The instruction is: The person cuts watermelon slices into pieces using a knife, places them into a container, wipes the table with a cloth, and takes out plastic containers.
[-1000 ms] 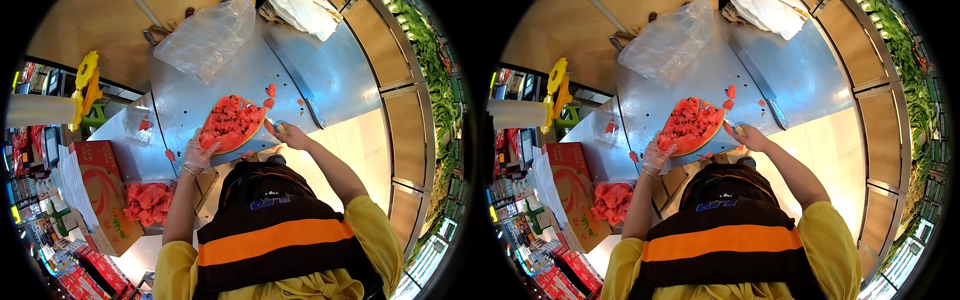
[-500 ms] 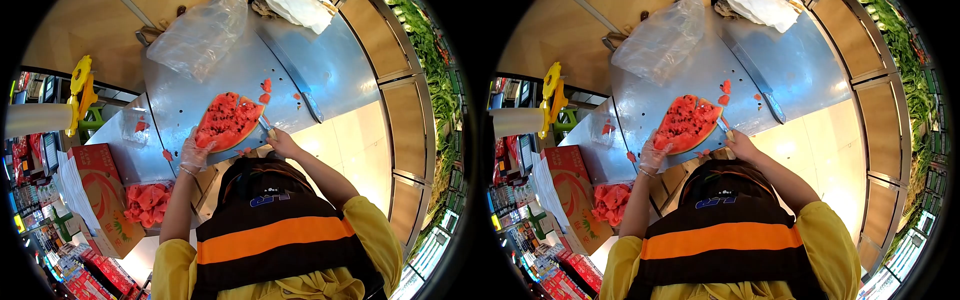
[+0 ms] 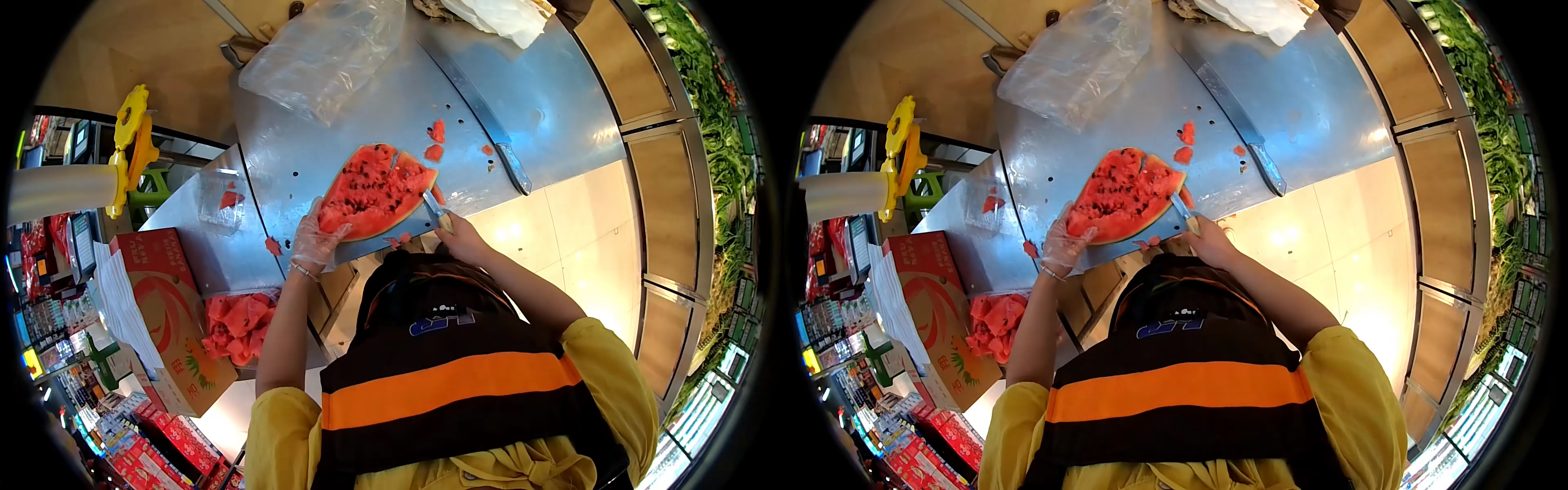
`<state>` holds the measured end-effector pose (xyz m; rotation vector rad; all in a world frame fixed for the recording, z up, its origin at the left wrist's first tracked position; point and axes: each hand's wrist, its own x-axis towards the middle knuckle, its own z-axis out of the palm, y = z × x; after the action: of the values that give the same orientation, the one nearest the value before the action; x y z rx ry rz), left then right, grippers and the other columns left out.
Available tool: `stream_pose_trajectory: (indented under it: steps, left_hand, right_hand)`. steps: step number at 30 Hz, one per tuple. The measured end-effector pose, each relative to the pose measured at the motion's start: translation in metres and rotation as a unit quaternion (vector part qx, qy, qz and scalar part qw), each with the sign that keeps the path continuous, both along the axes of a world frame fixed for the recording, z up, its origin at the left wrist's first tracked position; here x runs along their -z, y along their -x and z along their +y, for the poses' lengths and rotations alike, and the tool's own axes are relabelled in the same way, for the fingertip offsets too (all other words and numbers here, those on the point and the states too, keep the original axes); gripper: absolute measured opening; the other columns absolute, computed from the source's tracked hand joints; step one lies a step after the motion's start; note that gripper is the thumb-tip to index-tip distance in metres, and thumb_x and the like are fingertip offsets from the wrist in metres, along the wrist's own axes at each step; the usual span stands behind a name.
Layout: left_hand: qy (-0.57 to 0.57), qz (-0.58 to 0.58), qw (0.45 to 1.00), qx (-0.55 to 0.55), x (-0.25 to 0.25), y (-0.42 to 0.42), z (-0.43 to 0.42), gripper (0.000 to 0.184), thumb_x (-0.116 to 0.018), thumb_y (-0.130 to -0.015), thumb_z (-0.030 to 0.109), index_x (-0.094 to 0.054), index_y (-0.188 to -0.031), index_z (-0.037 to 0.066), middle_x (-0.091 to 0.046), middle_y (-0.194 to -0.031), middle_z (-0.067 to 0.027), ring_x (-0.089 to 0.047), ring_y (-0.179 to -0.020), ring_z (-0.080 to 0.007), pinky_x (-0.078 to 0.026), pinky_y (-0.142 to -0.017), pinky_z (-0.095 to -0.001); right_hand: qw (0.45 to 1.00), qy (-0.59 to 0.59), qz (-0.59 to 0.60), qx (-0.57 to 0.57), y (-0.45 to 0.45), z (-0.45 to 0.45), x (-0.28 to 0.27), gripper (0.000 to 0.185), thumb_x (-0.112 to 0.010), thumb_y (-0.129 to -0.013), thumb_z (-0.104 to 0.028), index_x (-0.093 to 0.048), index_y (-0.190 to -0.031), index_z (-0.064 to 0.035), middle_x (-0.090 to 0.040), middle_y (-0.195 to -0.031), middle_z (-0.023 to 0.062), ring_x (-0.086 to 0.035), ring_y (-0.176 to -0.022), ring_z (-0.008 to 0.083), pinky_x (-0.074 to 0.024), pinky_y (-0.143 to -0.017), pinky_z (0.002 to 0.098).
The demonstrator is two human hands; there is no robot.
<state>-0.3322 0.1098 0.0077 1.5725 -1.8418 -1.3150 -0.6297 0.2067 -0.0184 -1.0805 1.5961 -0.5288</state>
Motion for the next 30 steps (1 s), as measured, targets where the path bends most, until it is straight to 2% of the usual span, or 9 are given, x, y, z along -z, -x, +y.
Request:
stream_pose_trajectory:
  steps: [5, 8, 11, 13, 14, 15, 19, 26, 30]
  left_hand:
    - [-0.054, 0.091, 0.994, -0.037, 0.019, 0.001, 0.006, 0.070, -0.070, -0.076, 0.005, -0.030, -0.132, -0.008, -0.049, -0.122, -0.0132, -0.050, -0.108, -0.0163, -0.044, -0.088, -0.0247]
    - [0.048, -0.046, 0.996, -0.058, 0.036, -0.003, 0.010, 0.066, -0.072, -0.072, 0.001, -0.037, -0.129, 0.000, -0.049, -0.116, -0.0130, -0.053, -0.100, -0.0197, -0.048, -0.086, -0.0274]
    - [-0.067, 0.160, 0.980, -0.098, 0.019, 0.011, 0.013, 0.058, -0.071, -0.074, 0.004, -0.041, -0.124, 0.000, -0.050, -0.115, -0.0124, -0.054, -0.099, -0.0200, -0.048, -0.085, -0.0277]
    - [-0.238, 0.469, 0.811, -0.255, 0.015, 0.019, 0.018, 0.050, -0.068, -0.077, 0.006, -0.044, -0.121, 0.000, -0.052, -0.113, -0.0118, -0.055, -0.096, -0.0194, -0.048, -0.082, -0.0278]
    - [-0.236, 0.467, 0.813, -0.257, 0.017, 0.020, 0.020, 0.050, -0.068, -0.077, 0.006, -0.044, -0.121, 0.000, -0.052, -0.113, -0.0118, -0.055, -0.096, -0.0194, -0.048, -0.082, -0.0278]
    - [-0.147, 0.376, 0.887, -0.224, 0.021, 0.021, 0.023, 0.050, -0.068, -0.078, 0.010, -0.045, -0.120, 0.000, -0.054, -0.111, -0.0126, -0.055, -0.094, -0.0207, -0.048, -0.080, -0.0294]
    - [0.061, 0.051, 0.991, -0.106, 0.022, 0.020, 0.028, 0.057, -0.072, -0.075, 0.025, -0.046, -0.120, 0.001, -0.058, -0.103, -0.0170, -0.057, -0.089, -0.0273, -0.049, -0.073, -0.0346]
    - [0.109, -0.108, 0.963, -0.222, 0.010, 0.053, 0.053, 0.060, -0.072, -0.073, 0.035, -0.049, -0.117, 0.002, -0.062, -0.090, -0.0214, -0.058, -0.082, -0.0362, -0.048, -0.072, -0.0382]
    - [0.068, -0.125, 0.959, -0.246, -0.010, 0.069, 0.057, 0.066, -0.069, -0.074, 0.041, -0.048, -0.120, -0.002, -0.060, -0.096, -0.0242, -0.059, -0.082, -0.0371, -0.048, -0.073, -0.0392]
  right_hand:
    - [0.999, 0.000, -0.032, 0.027, -0.013, -0.002, 0.010, 0.039, -0.057, -0.083, -0.022, -0.049, -0.110, 0.0053, -0.058, -0.096, 0.0261, -0.057, -0.094, 0.0364, -0.0435, -0.082, 0.0404]
    - [1.000, 0.018, -0.002, 0.011, -0.016, 0.005, 0.006, 0.037, -0.057, -0.083, -0.022, -0.049, -0.107, 0.0050, -0.058, -0.095, 0.0254, -0.057, -0.093, 0.0352, -0.0436, -0.081, 0.0395]
    - [0.995, 0.102, -0.004, -0.005, -0.021, 0.012, 0.007, 0.035, -0.055, -0.086, -0.019, -0.048, -0.114, -0.0003, -0.061, -0.086, 0.0156, -0.059, -0.077, 0.0247, -0.0471, -0.067, 0.0357]
    - [0.997, 0.077, -0.015, -0.005, -0.031, 0.002, 0.007, 0.030, -0.056, -0.084, -0.021, -0.051, -0.103, 0.0019, -0.060, -0.082, 0.0183, -0.060, -0.081, 0.0284, -0.0457, -0.072, 0.0386]
    - [0.997, 0.078, -0.019, -0.006, -0.031, 0.002, 0.006, 0.030, -0.056, -0.084, -0.021, -0.051, -0.103, 0.0019, -0.060, -0.082, 0.0183, -0.060, -0.081, 0.0284, -0.0457, -0.072, 0.0386]
    - [0.998, 0.054, -0.031, -0.006, -0.030, 0.003, 0.004, 0.029, -0.056, -0.084, -0.020, -0.051, -0.102, 0.0020, -0.060, -0.080, 0.0177, -0.060, -0.079, 0.0284, -0.0456, -0.071, 0.0389]
    - [0.997, 0.029, -0.064, -0.018, -0.035, 0.000, -0.003, 0.027, -0.056, -0.083, -0.019, -0.052, -0.099, 0.0026, -0.059, -0.078, 0.0183, -0.059, -0.075, 0.0311, -0.0456, -0.068, 0.0393]
    - [0.990, 0.131, -0.019, -0.050, -0.043, 0.003, 0.019, 0.026, -0.057, -0.083, -0.021, -0.053, -0.095, 0.0014, -0.059, -0.083, 0.0206, -0.059, -0.079, 0.0334, -0.0457, -0.070, 0.0400]
    - [0.995, -0.014, -0.053, -0.088, -0.053, 0.002, -0.012, 0.030, -0.056, -0.082, -0.025, -0.053, -0.096, 0.0016, -0.059, -0.087, 0.0217, -0.058, -0.086, 0.0357, -0.0448, -0.075, 0.0415]
